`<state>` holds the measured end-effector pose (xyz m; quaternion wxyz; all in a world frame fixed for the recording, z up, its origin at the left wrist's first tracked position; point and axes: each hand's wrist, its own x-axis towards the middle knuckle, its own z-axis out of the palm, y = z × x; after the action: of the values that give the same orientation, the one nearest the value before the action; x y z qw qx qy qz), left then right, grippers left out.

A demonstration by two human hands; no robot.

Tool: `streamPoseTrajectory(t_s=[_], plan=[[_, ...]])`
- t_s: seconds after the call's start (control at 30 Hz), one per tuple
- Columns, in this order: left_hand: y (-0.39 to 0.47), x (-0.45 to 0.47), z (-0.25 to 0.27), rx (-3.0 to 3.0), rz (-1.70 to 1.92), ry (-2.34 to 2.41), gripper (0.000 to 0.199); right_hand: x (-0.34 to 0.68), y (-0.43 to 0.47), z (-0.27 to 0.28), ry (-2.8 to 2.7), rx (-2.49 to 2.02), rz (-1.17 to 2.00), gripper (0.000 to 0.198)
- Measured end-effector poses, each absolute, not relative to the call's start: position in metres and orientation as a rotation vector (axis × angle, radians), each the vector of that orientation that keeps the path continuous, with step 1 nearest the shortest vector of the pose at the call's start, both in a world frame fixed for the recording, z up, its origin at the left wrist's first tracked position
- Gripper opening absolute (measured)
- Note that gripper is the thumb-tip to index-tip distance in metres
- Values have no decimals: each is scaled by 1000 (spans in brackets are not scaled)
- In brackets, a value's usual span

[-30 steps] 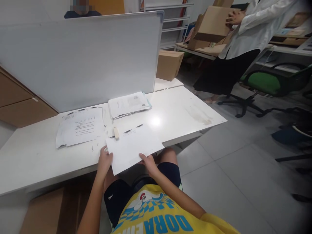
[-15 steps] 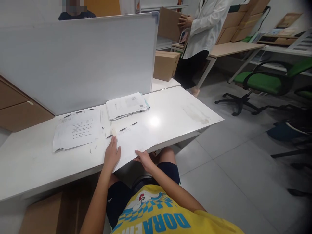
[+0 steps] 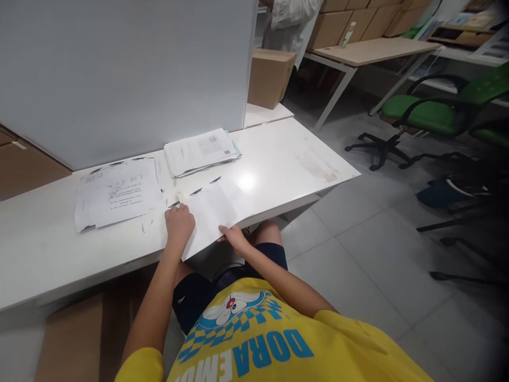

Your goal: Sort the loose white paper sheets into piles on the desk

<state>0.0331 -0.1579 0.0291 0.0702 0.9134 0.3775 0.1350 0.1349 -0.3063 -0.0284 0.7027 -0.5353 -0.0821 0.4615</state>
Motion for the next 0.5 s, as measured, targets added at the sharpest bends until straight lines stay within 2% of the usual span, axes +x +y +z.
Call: streamPoseTrajectory(t_s=[0.13, 0.33, 0.5], plan=[[-137, 26, 34, 2718, 449, 1064, 25, 137, -316, -33, -184, -1320, 941, 38], [-112, 0, 7, 2291, 834, 905, 37, 140, -344, -50, -117, -1367, 777, 31], [-100, -9, -9, 1783, 938, 1110, 42, 150, -362, -63, -23, -1355, 537, 44]])
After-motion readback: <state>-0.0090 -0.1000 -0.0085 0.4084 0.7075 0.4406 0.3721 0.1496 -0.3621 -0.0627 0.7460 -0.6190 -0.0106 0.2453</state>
